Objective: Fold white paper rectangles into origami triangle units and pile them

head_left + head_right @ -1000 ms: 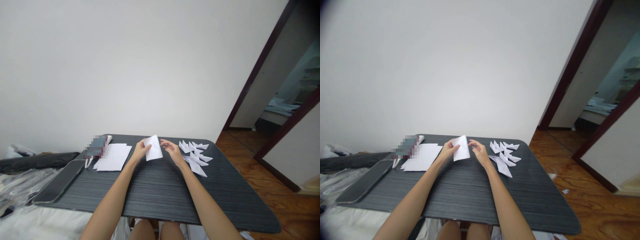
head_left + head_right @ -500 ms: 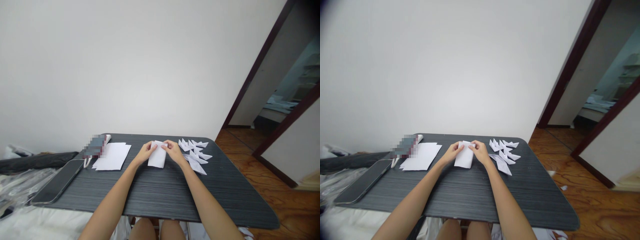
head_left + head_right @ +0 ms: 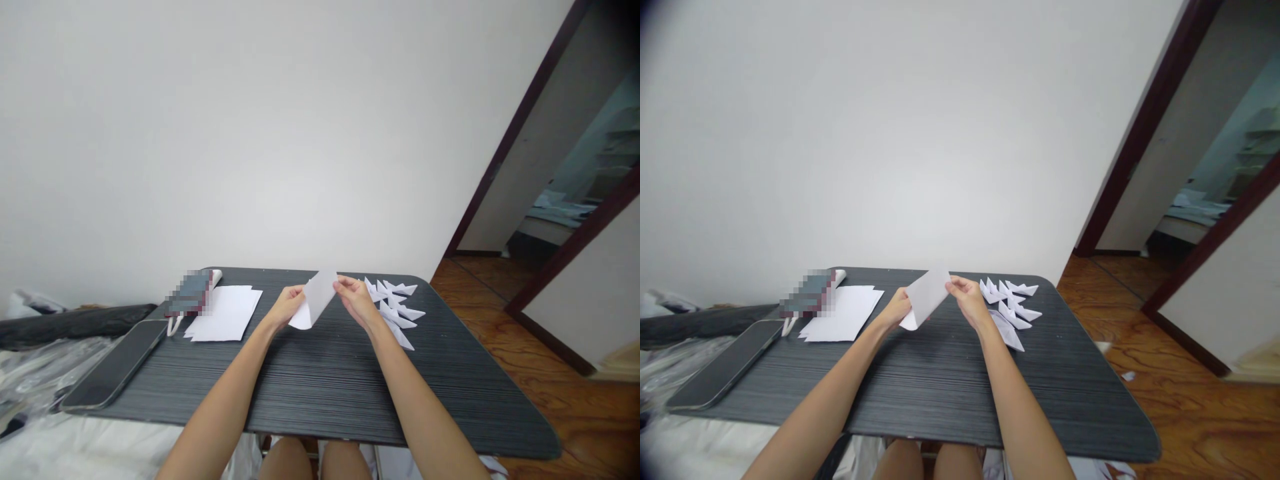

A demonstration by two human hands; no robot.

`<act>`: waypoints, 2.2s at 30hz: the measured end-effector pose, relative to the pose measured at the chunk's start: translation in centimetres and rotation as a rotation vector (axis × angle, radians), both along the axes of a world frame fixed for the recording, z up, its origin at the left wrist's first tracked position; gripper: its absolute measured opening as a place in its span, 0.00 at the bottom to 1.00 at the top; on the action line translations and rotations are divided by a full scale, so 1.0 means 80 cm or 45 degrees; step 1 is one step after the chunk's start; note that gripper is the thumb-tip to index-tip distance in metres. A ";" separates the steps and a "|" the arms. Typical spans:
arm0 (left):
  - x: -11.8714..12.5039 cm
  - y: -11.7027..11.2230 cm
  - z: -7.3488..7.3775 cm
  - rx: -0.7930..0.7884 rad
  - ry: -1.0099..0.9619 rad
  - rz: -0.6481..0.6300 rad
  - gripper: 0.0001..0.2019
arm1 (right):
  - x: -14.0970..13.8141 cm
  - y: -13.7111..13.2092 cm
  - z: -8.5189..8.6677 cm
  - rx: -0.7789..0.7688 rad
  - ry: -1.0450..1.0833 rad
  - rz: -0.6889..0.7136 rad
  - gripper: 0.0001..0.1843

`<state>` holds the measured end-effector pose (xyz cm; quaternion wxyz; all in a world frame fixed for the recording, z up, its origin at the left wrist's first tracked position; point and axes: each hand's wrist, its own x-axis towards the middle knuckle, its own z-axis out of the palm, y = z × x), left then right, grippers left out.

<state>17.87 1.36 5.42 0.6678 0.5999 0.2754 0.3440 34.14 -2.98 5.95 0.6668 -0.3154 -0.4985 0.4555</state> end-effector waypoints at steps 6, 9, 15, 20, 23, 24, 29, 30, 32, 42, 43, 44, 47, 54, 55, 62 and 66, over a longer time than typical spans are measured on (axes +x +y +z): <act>-0.014 0.016 -0.001 0.082 0.065 0.158 0.18 | 0.010 -0.013 0.012 0.057 -0.375 0.118 0.07; -0.020 0.022 -0.002 0.080 0.090 0.226 0.19 | 0.009 -0.014 0.010 -0.002 -0.551 0.169 0.09; -0.007 0.014 -0.005 0.142 0.087 0.082 0.17 | -0.008 0.004 -0.012 -0.091 -0.514 -0.201 0.13; 0.007 0.000 0.000 0.145 0.042 -0.017 0.15 | -0.017 0.007 -0.016 -0.003 -0.651 -0.500 0.12; 0.010 -0.003 0.003 0.089 0.018 0.014 0.15 | -0.019 0.002 -0.012 0.002 -0.690 -0.602 0.13; 0.010 -0.004 0.003 0.076 0.020 0.031 0.15 | -0.019 0.001 -0.010 0.010 -0.708 -0.627 0.13; 0.011 -0.004 0.003 0.085 0.017 0.057 0.12 | -0.022 -0.005 -0.006 0.088 -0.804 -0.712 0.13; 0.011 -0.005 0.003 0.104 0.018 0.057 0.12 | -0.023 -0.006 -0.006 0.101 -0.819 -0.719 0.13; 0.011 -0.006 0.003 0.148 0.026 0.064 0.12 | -0.023 -0.005 -0.007 0.125 -0.837 -0.731 0.12; 0.012 -0.005 -0.001 0.225 0.048 0.083 0.12 | -0.023 -0.005 -0.007 0.118 -0.834 -0.750 0.13; 0.012 -0.006 -0.001 0.225 0.044 0.083 0.12 | -0.023 -0.005 -0.007 0.113 -0.833 -0.747 0.13; 0.012 -0.006 -0.001 0.223 0.039 0.081 0.12 | -0.023 -0.005 -0.007 0.107 -0.833 -0.744 0.13; 0.012 -0.006 0.000 0.215 0.029 0.074 0.13 | -0.022 -0.004 -0.008 0.093 -0.826 -0.736 0.12; 0.012 -0.006 0.002 0.232 0.028 0.072 0.15 | -0.020 -0.003 -0.008 0.077 -0.791 -0.706 0.12; 0.012 -0.006 0.002 0.231 0.028 0.070 0.15 | -0.020 -0.003 -0.008 0.070 -0.783 -0.704 0.12; 0.012 -0.005 0.000 0.259 0.052 0.070 0.15 | -0.020 0.000 -0.009 0.018 -0.671 -0.657 0.12; 0.009 0.000 0.000 0.325 0.046 0.136 0.15 | -0.017 0.006 -0.013 -0.156 -0.354 -0.454 0.22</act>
